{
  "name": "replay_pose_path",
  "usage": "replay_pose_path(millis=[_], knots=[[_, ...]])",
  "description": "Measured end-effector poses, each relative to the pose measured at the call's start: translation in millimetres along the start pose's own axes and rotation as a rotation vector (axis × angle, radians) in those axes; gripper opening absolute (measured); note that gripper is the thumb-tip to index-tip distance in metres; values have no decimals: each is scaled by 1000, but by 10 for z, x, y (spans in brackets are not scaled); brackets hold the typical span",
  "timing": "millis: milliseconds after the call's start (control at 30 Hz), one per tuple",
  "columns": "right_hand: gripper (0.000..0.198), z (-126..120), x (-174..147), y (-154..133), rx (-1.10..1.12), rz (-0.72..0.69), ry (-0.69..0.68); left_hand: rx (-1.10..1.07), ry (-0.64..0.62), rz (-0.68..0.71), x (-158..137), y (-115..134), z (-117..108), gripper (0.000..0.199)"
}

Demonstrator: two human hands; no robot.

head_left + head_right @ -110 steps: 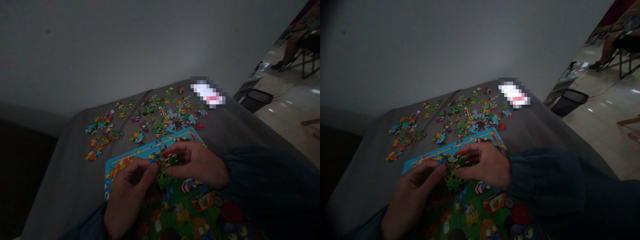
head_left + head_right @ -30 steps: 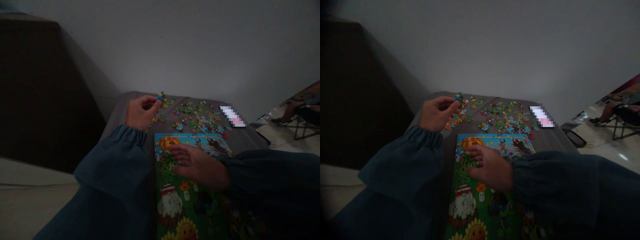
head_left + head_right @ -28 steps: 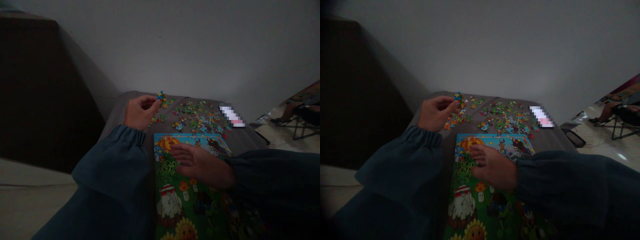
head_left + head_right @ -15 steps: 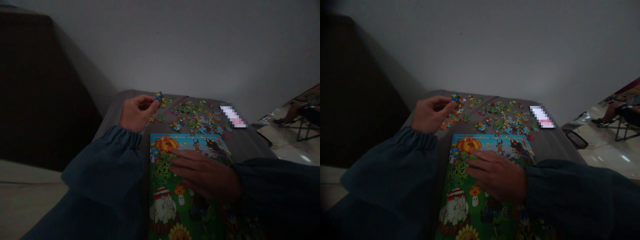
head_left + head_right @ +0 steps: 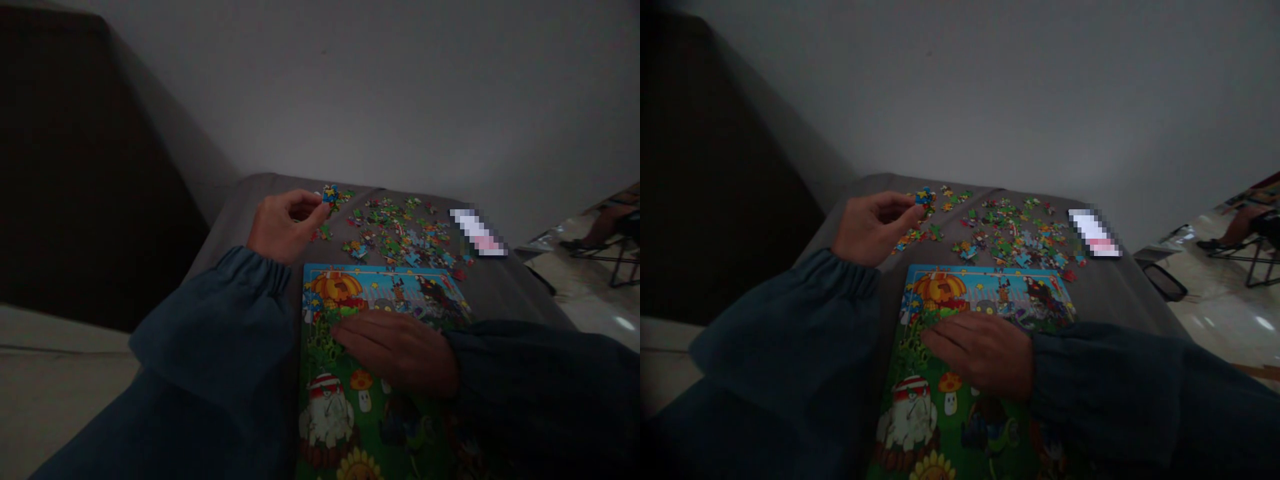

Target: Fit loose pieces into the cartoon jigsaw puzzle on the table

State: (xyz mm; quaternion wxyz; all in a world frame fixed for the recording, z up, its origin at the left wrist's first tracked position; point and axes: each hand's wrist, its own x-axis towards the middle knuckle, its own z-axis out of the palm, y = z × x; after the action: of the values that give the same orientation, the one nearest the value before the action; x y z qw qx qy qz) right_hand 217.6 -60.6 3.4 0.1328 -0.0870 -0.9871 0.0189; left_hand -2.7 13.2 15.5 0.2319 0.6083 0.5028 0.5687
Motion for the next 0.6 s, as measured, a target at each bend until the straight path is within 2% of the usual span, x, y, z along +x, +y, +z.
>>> replay_pose_path(millis=[167,400,600], knots=[[26,-13,12,-4,0,-17,7,4,-17,-15,-10,46,-2,17],[23,18,6,-61,-30,-3,-77,42,-14,7,-17,46,-4,17],[30,-14,-32,-51,13,59,-83,68,-13,7,-22,70,-3,17]])
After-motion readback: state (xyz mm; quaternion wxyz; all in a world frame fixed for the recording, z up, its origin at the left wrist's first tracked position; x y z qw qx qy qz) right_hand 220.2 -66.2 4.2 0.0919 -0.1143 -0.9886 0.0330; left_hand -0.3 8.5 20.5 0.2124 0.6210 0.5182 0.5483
